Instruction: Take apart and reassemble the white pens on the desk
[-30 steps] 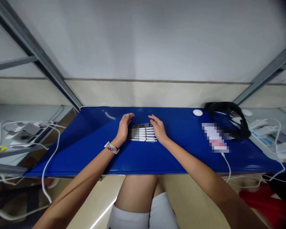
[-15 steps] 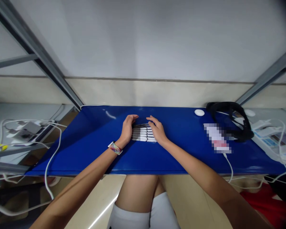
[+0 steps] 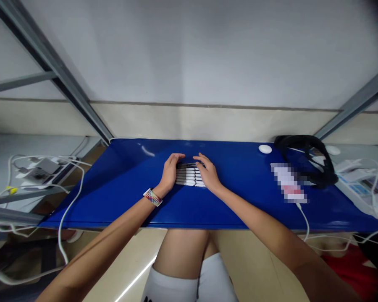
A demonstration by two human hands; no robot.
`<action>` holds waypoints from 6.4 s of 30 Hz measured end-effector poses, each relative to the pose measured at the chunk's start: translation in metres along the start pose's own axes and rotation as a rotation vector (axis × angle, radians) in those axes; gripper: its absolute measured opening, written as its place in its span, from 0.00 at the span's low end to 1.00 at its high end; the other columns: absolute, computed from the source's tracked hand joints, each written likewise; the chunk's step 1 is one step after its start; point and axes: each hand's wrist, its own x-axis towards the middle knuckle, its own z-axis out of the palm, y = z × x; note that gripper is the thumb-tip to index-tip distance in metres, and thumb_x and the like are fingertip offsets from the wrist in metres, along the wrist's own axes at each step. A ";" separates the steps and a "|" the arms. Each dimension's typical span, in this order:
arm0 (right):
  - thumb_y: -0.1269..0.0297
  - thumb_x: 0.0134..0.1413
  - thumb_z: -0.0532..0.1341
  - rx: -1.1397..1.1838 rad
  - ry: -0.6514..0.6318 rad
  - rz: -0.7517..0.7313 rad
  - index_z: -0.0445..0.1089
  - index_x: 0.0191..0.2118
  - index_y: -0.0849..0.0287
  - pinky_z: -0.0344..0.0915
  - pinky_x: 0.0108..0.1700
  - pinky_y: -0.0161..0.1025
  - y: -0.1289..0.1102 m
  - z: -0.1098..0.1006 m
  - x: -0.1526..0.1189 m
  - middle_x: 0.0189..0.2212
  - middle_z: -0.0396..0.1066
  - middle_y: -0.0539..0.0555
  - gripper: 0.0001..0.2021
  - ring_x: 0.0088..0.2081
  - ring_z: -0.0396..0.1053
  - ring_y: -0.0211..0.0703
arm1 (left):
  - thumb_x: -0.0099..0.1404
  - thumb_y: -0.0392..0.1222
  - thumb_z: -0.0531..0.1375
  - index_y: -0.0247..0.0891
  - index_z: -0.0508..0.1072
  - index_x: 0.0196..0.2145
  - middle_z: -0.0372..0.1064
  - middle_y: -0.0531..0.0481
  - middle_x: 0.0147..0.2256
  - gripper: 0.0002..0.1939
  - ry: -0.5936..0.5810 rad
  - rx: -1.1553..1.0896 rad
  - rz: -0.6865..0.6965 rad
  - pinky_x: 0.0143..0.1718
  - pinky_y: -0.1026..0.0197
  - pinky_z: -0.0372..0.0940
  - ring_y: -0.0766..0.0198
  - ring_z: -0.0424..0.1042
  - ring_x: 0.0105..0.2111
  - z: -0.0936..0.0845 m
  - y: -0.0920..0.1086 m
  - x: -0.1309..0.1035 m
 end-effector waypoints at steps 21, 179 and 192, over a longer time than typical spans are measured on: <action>0.68 0.65 0.62 -0.207 -0.100 -0.111 0.83 0.47 0.51 0.49 0.75 0.64 -0.018 -0.010 -0.003 0.58 0.77 0.58 0.12 0.71 0.63 0.56 | 0.74 0.51 0.57 0.41 0.79 0.40 0.79 0.45 0.46 0.14 0.015 -0.022 -0.052 0.62 0.51 0.65 0.53 0.75 0.53 -0.011 -0.007 -0.006; 0.55 0.43 0.79 0.586 -0.145 0.236 0.83 0.39 0.57 0.74 0.37 0.42 0.012 -0.045 0.062 0.32 0.82 0.55 0.17 0.30 0.77 0.42 | 0.66 0.48 0.70 0.40 0.76 0.57 0.77 0.49 0.34 0.24 -0.275 0.071 0.092 0.42 0.57 0.68 0.60 0.75 0.34 -0.035 -0.003 0.053; 0.56 0.45 0.78 0.565 -0.146 0.223 0.83 0.39 0.56 0.74 0.37 0.42 0.014 -0.044 0.061 0.32 0.82 0.55 0.15 0.30 0.77 0.42 | 0.65 0.47 0.71 0.40 0.71 0.64 0.81 0.44 0.43 0.32 -0.282 0.077 0.113 0.49 0.55 0.70 0.58 0.79 0.41 -0.034 -0.007 0.055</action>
